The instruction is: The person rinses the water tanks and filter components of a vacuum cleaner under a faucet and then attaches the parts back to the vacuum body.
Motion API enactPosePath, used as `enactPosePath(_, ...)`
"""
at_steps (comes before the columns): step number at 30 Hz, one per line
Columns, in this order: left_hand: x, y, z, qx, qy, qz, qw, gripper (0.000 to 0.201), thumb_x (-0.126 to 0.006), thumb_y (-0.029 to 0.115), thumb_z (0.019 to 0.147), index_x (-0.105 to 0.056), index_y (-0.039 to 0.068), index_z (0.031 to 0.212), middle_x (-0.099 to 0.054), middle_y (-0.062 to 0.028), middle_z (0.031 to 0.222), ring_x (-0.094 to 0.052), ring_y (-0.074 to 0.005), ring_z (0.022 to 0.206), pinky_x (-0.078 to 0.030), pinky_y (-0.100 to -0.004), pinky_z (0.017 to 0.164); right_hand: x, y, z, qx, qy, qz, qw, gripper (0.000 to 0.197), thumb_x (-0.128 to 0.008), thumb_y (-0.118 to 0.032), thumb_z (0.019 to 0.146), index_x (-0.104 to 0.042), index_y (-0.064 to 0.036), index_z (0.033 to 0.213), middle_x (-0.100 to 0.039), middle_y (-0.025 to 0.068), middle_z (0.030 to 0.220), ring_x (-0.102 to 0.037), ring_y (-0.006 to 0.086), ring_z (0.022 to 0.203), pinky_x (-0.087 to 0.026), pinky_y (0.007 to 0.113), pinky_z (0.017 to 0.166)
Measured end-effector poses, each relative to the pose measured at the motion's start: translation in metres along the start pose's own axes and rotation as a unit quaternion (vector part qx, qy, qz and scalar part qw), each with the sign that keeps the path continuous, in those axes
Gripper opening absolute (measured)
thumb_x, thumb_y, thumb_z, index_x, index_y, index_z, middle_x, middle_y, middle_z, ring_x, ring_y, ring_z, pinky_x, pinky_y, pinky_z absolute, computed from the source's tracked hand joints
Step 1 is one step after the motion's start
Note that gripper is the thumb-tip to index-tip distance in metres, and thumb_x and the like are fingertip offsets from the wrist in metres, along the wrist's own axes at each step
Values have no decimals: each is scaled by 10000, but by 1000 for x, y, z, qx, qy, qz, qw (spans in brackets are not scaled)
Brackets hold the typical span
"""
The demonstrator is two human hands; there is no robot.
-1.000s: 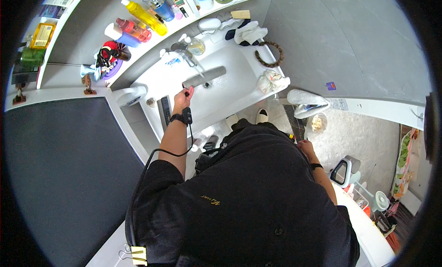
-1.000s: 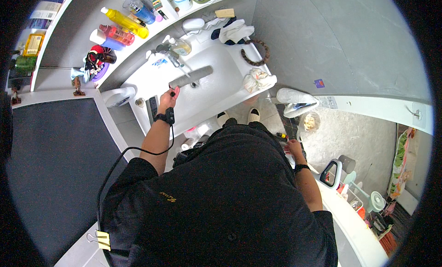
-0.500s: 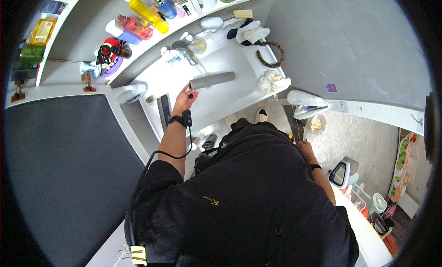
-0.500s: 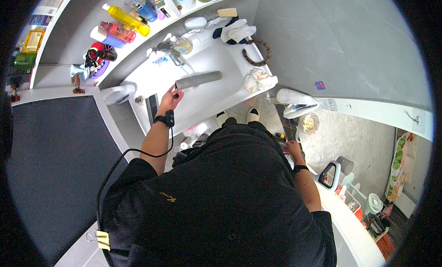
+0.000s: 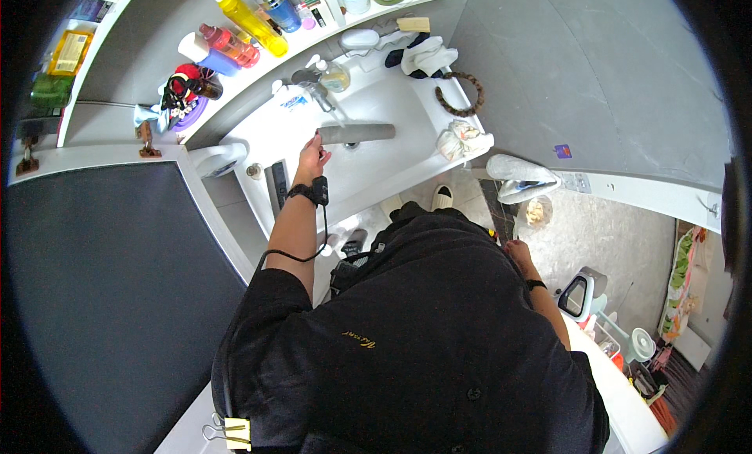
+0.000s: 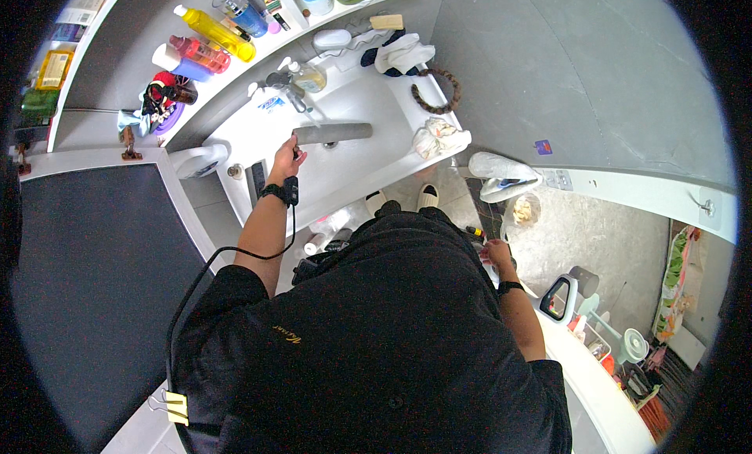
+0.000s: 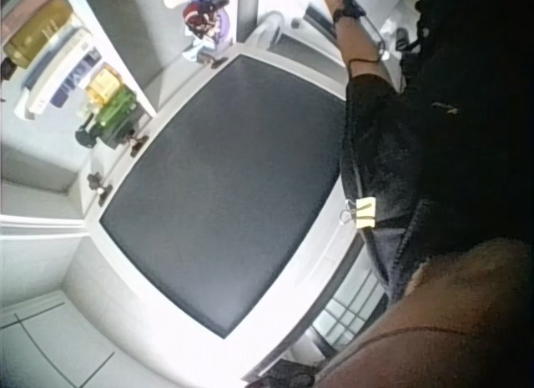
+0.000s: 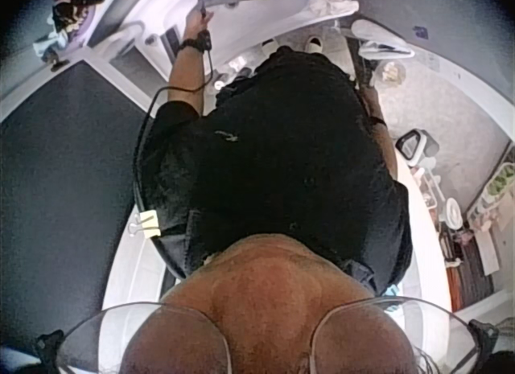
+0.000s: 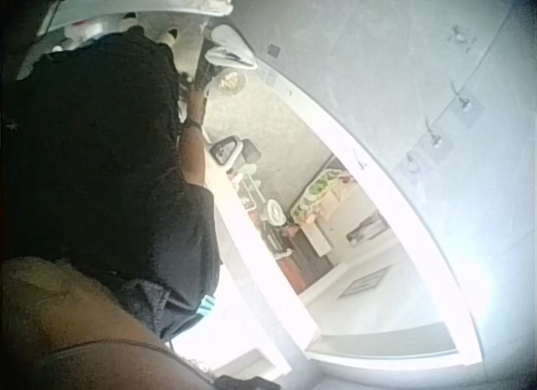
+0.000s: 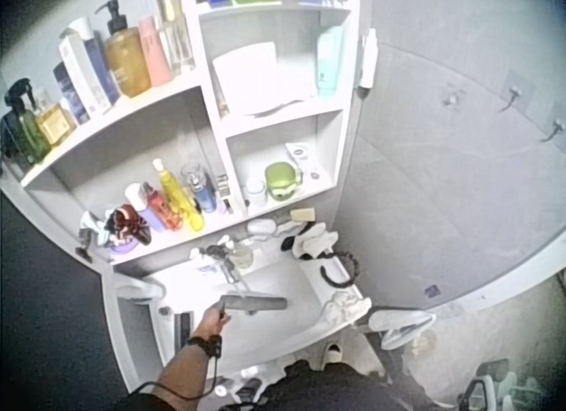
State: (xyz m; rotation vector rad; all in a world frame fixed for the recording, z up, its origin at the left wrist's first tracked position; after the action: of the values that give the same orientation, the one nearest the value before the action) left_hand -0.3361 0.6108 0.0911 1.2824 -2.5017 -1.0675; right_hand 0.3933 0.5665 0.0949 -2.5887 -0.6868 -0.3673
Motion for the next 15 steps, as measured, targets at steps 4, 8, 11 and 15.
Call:
enactPosePath(4, -1, -4, -1, -42, -35, -25, 998, 202, -590, 281, 1059, -524, 132, 1178, -503, 22, 768, -487, -134, 662, -519, -418, 872, 2, 8, 2, -2, -6, 23, 1000, 262, -559, -171, 981, -593, -8, 1182, -714, 125, 822, -704, 246, 635, -578, 399, 542)
enactPosePath(8, 16, -14, 15, -9, -20, -54, 998, 147, -592, 273, 1060, -560, 131, 1073, -495, 21, 752, -481, -132, 660, -497, -431, 855, 0, 2, -1, 8, 0, 27, 1000, 277, -561, -179, 984, -591, 2, 1191, -719, 133, 824, -708, 247, 644, -580, 398, 547)
enactPosePath(11, 6, -16, 17, 33, 8, -93, 995, 219, -620, 317, 1046, -563, 133, 942, -479, 21, 727, -476, -129, 653, -494, -383, 728, 1, 0, -2, 11, 4, 25, 1000, 270, -566, -189, 989, -594, -6, 1186, -725, 139, 836, -711, 247, 655, -585, 397, 559)
enactPosePath(15, 4, -14, 17, 29, 58, -22, 998, 334, -696, 426, 978, -557, 142, 869, -462, 26, 705, -462, -121, 640, -430, -305, 562, 1, -12, -8, 16, -3, -4, 1000, 267, -578, -223, 996, -605, -19, 1166, -725, 128, 844, -712, 239, 663, -581, 390, 567)
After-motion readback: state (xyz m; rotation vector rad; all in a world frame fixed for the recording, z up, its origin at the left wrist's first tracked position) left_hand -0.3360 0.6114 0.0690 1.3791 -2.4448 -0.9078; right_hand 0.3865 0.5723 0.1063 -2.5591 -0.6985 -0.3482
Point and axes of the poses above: each hand's wrist, its own z-axis towards the middle knuckle, its own x-axis out of the back of the hand, y = z × x, the point moved 2 cm from there along z, towards the middle knuckle
